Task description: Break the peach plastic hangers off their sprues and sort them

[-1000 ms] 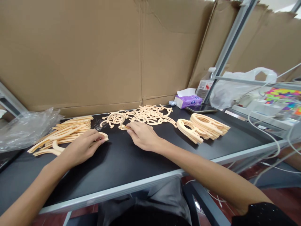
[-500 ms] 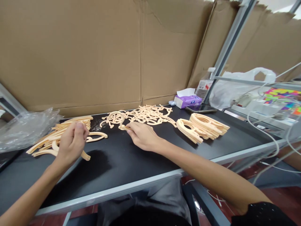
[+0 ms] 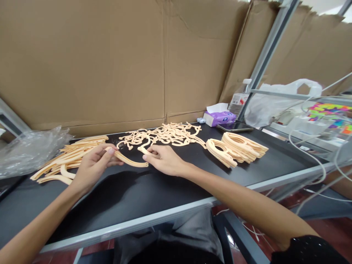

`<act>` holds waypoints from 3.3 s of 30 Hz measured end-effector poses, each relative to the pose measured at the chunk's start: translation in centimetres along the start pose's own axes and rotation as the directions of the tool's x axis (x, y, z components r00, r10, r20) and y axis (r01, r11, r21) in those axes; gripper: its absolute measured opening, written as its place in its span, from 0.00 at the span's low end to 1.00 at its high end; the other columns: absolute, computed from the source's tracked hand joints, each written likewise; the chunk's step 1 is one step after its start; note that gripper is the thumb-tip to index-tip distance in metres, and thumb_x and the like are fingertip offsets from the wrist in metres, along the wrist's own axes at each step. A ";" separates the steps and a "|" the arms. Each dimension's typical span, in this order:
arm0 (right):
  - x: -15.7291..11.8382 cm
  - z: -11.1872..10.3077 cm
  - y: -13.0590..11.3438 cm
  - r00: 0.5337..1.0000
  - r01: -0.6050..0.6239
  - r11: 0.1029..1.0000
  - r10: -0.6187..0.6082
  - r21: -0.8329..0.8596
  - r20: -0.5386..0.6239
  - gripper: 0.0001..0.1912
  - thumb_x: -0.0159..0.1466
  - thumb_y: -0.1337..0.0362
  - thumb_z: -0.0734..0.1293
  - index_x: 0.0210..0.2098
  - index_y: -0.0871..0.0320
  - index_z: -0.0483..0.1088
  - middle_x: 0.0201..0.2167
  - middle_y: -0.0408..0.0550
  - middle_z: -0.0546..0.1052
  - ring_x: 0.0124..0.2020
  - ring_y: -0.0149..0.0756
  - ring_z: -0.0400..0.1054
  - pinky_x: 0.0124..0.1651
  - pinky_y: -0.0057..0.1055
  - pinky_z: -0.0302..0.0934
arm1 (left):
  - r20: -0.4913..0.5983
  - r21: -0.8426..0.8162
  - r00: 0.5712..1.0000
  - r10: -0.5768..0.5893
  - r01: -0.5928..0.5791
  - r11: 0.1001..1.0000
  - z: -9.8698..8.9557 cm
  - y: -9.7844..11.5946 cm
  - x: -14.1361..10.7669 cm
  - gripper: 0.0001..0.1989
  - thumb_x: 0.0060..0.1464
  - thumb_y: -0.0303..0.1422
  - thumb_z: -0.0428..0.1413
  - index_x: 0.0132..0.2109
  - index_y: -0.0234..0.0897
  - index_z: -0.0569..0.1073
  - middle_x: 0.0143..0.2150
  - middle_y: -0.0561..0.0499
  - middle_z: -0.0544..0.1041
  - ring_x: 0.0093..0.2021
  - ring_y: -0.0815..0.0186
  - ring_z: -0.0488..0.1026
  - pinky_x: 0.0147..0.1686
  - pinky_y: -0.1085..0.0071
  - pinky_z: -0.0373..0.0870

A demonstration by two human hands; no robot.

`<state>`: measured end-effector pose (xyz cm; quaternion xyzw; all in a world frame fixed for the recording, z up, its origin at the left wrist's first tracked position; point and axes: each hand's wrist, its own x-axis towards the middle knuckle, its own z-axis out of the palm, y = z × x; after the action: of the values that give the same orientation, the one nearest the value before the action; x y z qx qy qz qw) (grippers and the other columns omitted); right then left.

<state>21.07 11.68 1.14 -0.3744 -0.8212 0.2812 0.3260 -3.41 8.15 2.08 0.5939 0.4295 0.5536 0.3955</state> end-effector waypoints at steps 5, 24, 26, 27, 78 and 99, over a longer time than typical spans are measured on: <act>-0.2 0.0 -0.3 0.999 0.043 0.999 -0.043 -0.007 0.031 0.11 0.65 0.58 0.63 0.35 0.59 0.73 0.26 0.41 0.72 0.26 0.27 0.59 0.31 0.26 0.49 | -0.043 -0.062 0.999 -0.014 0.012 0.998 -0.1 0.0 0.1 0.16 0.51 0.43 0.65 0.41 0.37 0.75 0.36 0.53 0.79 0.33 0.67 0.79 0.41 0.66 0.81; -0.4 0.6 0.7 0.997 0.054 0.999 -0.054 -0.004 -0.055 0.11 0.65 0.57 0.64 0.43 0.55 0.72 0.31 0.44 0.75 0.30 0.31 0.65 0.33 0.26 0.55 | -0.007 -0.049 0.997 -0.080 0.080 0.996 1.1 0.4 -0.5 0.12 0.43 0.36 0.70 0.35 0.36 0.81 0.39 0.48 0.81 0.40 0.61 0.79 0.46 0.65 0.79; -0.4 0.6 0.9 0.996 0.063 0.998 -0.064 -0.017 -0.064 0.12 0.65 0.57 0.64 0.43 0.56 0.72 0.30 0.43 0.75 0.29 0.31 0.64 0.33 0.26 0.55 | -0.018 -0.044 0.993 -0.115 0.115 0.992 1.5 0.2 -0.6 0.14 0.41 0.38 0.70 0.35 0.35 0.82 0.41 0.45 0.82 0.41 0.59 0.79 0.47 0.63 0.79; -0.4 0.6 0.9 0.996 0.066 0.998 -0.067 -0.022 -0.065 0.12 0.65 0.57 0.64 0.44 0.56 0.72 0.30 0.43 0.75 0.29 0.31 0.64 0.33 0.26 0.55 | -0.024 -0.046 0.990 -0.137 0.136 0.990 1.7 0.0 -0.6 0.15 0.41 0.39 0.71 0.35 0.35 0.82 0.42 0.44 0.82 0.41 0.58 0.79 0.47 0.62 0.79; 0.1 -0.5 0.7 0.996 0.081 0.996 -0.082 -0.027 -0.035 0.17 0.66 0.58 0.63 0.53 0.52 0.67 0.24 0.38 0.72 0.25 0.30 0.64 0.32 0.27 0.55 | 0.128 -0.029 0.975 -0.181 0.186 0.982 3.9 -0.5 1.4 0.14 0.41 0.35 0.70 0.36 0.34 0.80 0.35 0.48 0.79 0.34 0.64 0.77 0.35 0.70 0.73; 0.7 -0.3 1.0 0.998 0.051 0.913 -0.065 0.406 0.021 0.12 0.67 0.58 0.63 0.46 0.58 0.67 0.25 0.41 0.74 0.21 0.24 0.63 0.25 0.23 0.61 | 0.204 -0.115 0.962 -0.180 0.206 0.972 3.7 -0.2 1.4 0.11 0.44 0.33 0.70 0.37 0.35 0.83 0.36 0.46 0.81 0.33 0.66 0.76 0.32 0.74 0.73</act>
<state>21.38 12.84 0.87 -0.2696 -0.7614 0.4415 0.3907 0.27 9.62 2.05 0.5715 0.4069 0.4801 0.5267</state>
